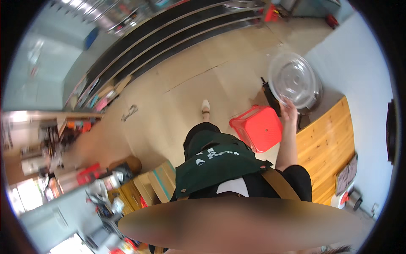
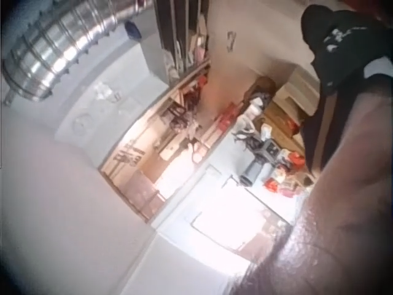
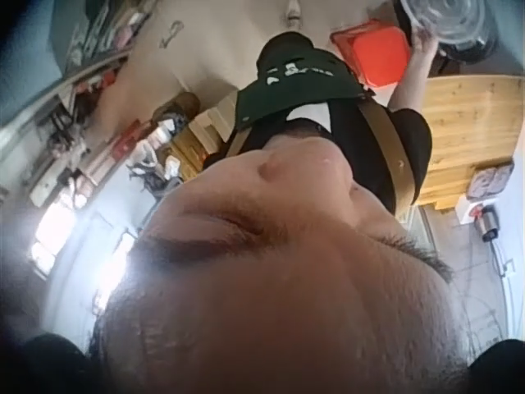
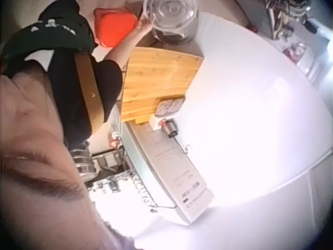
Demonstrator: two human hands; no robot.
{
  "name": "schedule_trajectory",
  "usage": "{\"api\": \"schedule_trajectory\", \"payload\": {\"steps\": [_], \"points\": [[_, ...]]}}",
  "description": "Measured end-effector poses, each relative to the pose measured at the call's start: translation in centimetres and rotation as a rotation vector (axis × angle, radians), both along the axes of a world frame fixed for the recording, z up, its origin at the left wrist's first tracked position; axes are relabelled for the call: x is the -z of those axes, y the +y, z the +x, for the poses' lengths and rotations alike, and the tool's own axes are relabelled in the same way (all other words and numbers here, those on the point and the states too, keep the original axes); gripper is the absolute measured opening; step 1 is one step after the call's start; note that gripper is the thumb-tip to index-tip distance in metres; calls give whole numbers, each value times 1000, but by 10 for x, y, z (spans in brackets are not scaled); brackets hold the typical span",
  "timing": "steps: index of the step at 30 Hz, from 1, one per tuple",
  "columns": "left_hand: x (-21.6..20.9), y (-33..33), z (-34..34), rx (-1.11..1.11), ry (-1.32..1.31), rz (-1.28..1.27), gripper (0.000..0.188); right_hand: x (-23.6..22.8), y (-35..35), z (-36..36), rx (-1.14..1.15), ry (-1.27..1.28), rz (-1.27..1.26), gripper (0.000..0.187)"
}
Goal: Assembling the blade and bowl of a commercial food processor and cleaning the lid.
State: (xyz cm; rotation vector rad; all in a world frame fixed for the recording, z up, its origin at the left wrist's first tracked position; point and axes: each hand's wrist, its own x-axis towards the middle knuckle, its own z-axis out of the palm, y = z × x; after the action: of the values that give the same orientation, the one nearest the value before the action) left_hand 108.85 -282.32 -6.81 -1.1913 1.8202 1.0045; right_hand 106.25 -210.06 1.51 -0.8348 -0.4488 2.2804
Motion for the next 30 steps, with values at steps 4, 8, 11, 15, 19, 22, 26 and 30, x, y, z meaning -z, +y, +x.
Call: {"api": "schedule_trajectory", "payload": {"steps": [4,8,11,15,19,22,26,30], "points": [[30,71,-159,299,-36,16,20,9,31,-82,96,-31,83,20],[31,163,-368,567,122,31,22,-22,76,-144,187,-108,84,21],[5,255,-553,964,345,-132,23,-41,115,-157,286,-132,90,22],[-55,451,-757,1300,813,-398,25,-32,154,-138,429,-259,127,24],[-94,698,-831,794,999,296,19,4,193,-135,591,-456,47,33],[-84,839,-818,1100,1001,357,17,21,245,-159,604,-520,-81,39],[-42,935,-774,1430,612,313,14,12,367,-217,563,-512,-161,41],[-22,965,-749,1127,200,241,19,-11,509,-284,464,-369,-30,39]]}}
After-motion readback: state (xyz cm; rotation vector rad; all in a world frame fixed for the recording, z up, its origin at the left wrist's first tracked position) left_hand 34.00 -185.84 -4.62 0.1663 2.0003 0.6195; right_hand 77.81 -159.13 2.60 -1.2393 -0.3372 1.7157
